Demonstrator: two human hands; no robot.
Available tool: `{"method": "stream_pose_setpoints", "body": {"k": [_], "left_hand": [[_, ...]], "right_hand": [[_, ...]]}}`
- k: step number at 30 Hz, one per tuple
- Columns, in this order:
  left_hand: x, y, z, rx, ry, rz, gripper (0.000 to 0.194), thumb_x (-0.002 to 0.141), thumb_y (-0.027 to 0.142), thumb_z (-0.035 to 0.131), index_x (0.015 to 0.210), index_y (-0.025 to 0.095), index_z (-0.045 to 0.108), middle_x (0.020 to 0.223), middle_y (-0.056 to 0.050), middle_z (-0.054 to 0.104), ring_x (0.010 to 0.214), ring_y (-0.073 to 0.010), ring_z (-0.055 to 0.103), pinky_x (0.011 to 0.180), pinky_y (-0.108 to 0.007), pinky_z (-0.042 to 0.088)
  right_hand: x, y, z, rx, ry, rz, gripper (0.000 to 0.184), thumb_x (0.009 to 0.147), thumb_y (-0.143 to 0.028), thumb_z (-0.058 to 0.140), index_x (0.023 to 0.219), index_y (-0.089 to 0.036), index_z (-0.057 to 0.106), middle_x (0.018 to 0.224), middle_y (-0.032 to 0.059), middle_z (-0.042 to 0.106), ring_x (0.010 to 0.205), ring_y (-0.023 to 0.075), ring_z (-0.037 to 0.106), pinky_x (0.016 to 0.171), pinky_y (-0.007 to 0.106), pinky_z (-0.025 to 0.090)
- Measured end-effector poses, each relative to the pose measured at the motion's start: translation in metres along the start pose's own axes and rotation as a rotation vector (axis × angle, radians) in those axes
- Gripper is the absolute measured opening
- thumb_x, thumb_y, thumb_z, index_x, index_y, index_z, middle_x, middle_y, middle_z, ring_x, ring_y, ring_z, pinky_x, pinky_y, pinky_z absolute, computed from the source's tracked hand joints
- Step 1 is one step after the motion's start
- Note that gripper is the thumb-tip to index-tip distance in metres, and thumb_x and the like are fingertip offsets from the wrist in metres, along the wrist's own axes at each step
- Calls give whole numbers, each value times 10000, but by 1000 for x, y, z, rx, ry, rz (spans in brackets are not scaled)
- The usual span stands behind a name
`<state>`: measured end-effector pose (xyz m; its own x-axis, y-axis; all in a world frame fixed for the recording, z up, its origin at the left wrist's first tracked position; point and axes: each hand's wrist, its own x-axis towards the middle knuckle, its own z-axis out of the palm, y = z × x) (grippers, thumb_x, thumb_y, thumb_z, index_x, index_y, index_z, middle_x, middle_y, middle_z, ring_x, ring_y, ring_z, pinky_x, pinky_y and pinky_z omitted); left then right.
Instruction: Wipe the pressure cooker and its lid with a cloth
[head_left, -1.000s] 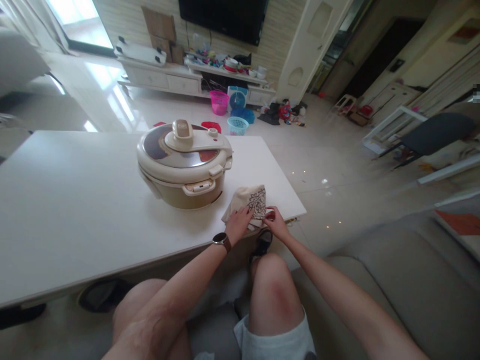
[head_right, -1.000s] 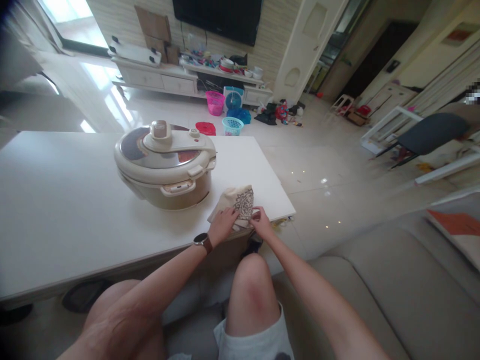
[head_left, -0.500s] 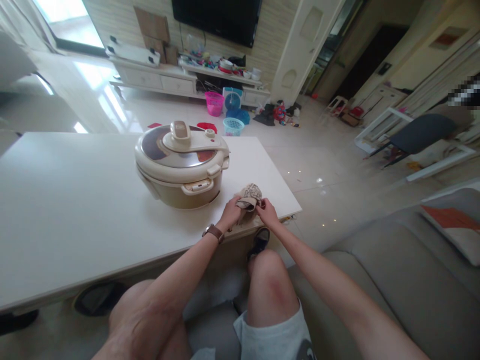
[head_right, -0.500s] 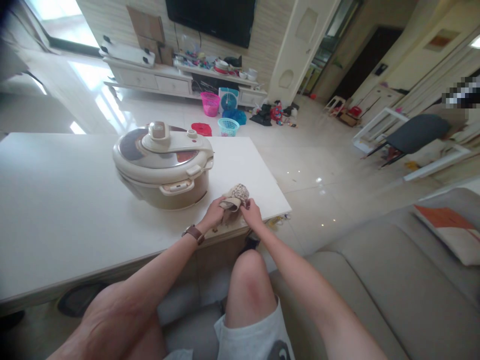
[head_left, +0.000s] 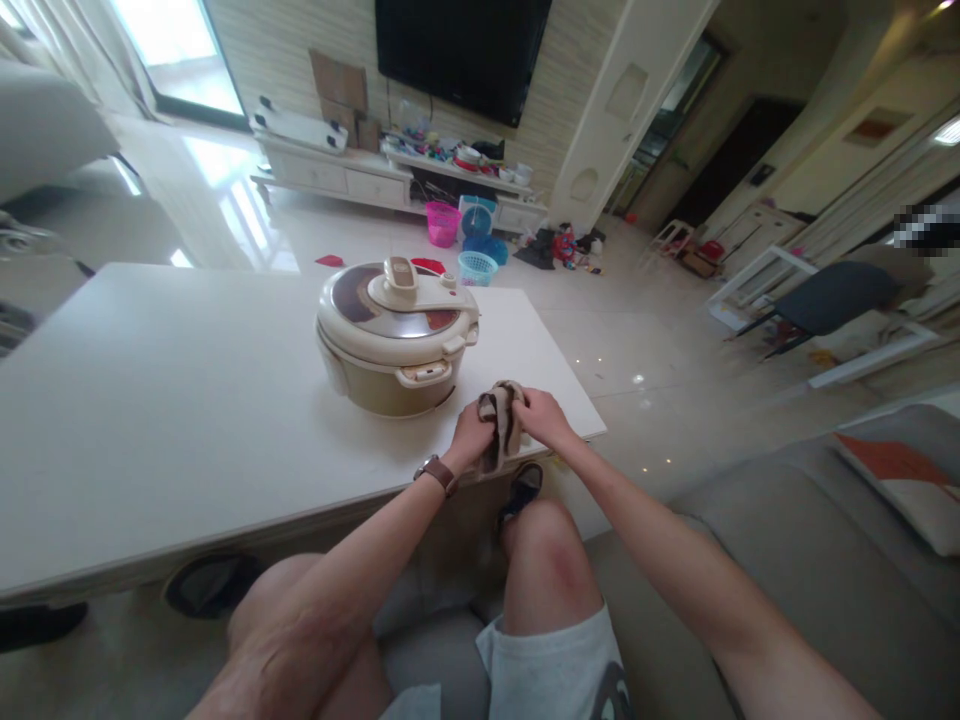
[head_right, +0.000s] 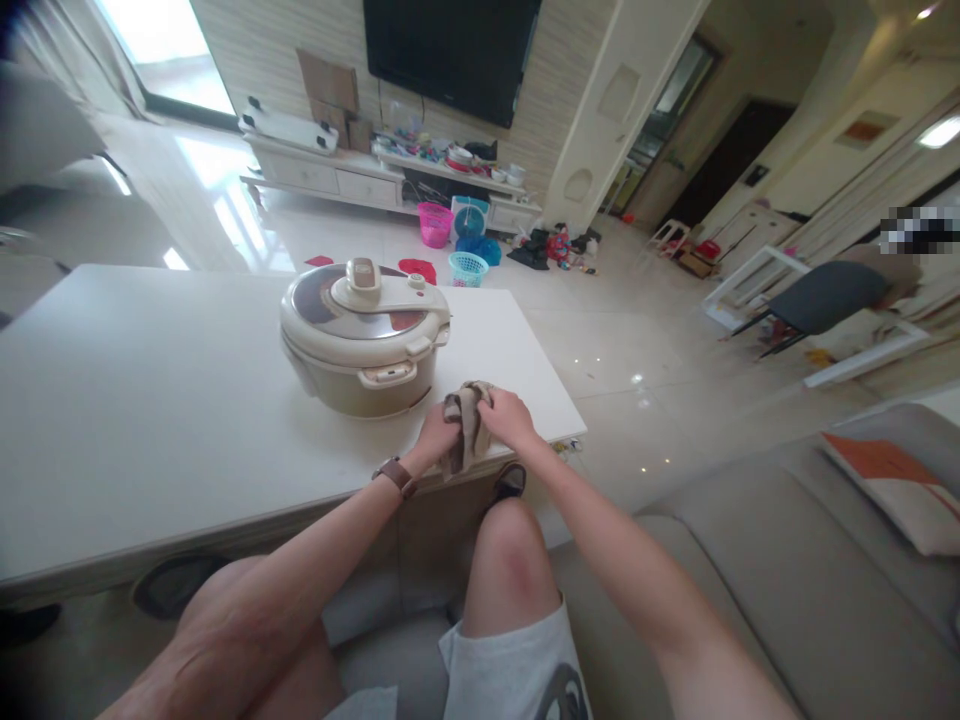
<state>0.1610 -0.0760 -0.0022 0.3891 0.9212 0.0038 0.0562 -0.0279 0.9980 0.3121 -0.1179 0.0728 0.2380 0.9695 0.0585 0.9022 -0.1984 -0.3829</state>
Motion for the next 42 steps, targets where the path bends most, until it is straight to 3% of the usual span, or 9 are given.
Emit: {"method": "stream_pose_setpoints", "body": {"k": [6,12,15,21,29,32,35,38,42], "left_hand": [[-7,12,-17,112,133,-19,114,811,177,622,796,165,735,842,-95,774,848,-254,682,813,-328,493],[-22,24,-19,80,14,47,189,896,228,552,859,177,731,929,-106,788,888,-257,684,800,-323,488],[-23,23,-23,-55,-7,-47,184,878,204,543,857,174,724,933,-82,787,909,-248,674,821,-324,508],[-17,23,-30,-625,116,-421,80,832,195,610,806,171,682,777,-59,736,781,-200,685,814,-319,565],[-16,28,-41,-922,127,-548,138,938,239,578,882,149,667,836,-103,771,824,-193,754,867,-327,614],[-22,31,-35,-878,80,-510,227,968,261,514,997,125,694,920,-129,790,939,-225,771,918,-367,615],[-34,37,-29,-650,-50,-289,387,935,279,540,1252,121,696,1196,-151,782,1191,-279,718,1054,-431,568],[-48,44,-30,-289,-244,23,571,917,305,592,1475,185,626,1605,-118,550,1520,-309,466,1263,-456,373],[-60,49,-39,-126,-422,105,537,968,381,540,1457,192,653,1716,-93,395,1614,-317,302,1322,-464,246]], "right_hand": [[-9,-24,-33,-110,-31,-12,293,889,-300,579,621,-203,648,664,48,676,607,155,460,613,305,249],[-14,-54,-7,-34,-106,-43,264,947,-296,520,778,-213,706,802,63,755,722,196,589,650,283,335],[-18,-63,1,3,-98,-64,173,922,-278,548,971,-241,711,921,56,773,813,225,631,701,287,405],[-47,-77,-3,-178,-38,-235,379,854,-125,568,1195,-266,655,1070,86,721,896,253,651,770,335,480],[-86,-71,3,-209,-128,-324,407,948,-145,551,1326,-273,630,1212,129,624,1105,286,612,933,401,549],[-86,-59,15,110,-81,-307,439,908,-319,692,1335,-249,613,1257,107,582,1165,277,607,1062,453,535],[-78,-45,27,443,51,-83,563,820,-452,784,1308,-254,587,1288,97,597,1061,253,655,979,454,586],[-69,-33,34,734,105,107,705,712,-489,856,1309,-247,571,1276,96,681,1016,253,699,931,431,609],[-63,-21,37,1076,153,251,651,708,-518,849,1248,-228,631,1257,98,755,1121,277,727,982,425,605]]}}
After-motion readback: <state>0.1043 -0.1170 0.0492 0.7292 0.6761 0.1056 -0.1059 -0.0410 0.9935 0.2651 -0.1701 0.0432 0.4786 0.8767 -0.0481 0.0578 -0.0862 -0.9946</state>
